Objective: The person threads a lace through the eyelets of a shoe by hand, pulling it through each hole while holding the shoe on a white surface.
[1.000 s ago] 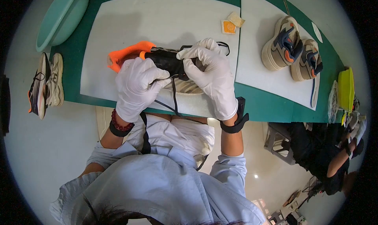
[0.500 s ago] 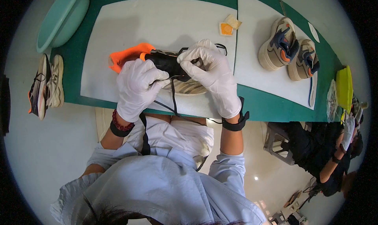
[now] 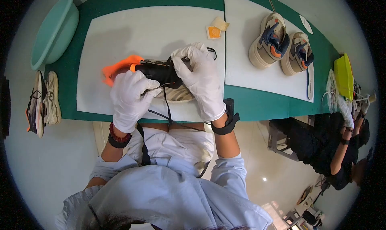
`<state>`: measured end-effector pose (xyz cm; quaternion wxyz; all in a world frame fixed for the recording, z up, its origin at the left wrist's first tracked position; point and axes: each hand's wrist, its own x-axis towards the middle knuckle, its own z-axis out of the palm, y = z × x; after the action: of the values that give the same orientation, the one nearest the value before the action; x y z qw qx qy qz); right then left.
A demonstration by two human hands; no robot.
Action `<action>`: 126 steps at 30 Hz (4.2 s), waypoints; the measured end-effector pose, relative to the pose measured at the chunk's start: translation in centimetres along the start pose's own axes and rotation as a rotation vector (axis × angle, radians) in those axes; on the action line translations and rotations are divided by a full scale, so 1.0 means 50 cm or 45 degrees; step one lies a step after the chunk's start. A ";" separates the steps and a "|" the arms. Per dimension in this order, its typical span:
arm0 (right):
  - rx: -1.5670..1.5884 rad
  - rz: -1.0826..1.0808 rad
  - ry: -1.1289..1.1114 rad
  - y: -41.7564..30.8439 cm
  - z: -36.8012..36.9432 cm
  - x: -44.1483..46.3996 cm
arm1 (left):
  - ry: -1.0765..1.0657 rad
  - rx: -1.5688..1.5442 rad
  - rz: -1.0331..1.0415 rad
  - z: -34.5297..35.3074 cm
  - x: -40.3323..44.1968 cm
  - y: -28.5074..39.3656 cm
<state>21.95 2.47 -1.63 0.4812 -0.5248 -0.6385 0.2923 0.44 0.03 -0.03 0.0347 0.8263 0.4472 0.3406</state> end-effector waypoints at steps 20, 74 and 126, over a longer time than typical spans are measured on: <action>-0.362 0.223 -0.702 -0.075 -0.035 0.005 | -0.048 0.042 -0.007 0.005 -0.009 -0.013; -0.106 -0.231 -0.616 0.003 -0.042 0.008 | -0.031 -0.020 -0.015 0.002 -0.007 -0.011; -0.389 -0.350 -0.002 0.002 0.000 0.003 | -0.008 -0.067 0.025 0.002 -0.004 -0.015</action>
<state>21.98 2.66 -1.70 0.4307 -0.4994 -0.7415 0.1241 -0.12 0.35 -0.49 0.0544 0.8305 0.4301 0.3499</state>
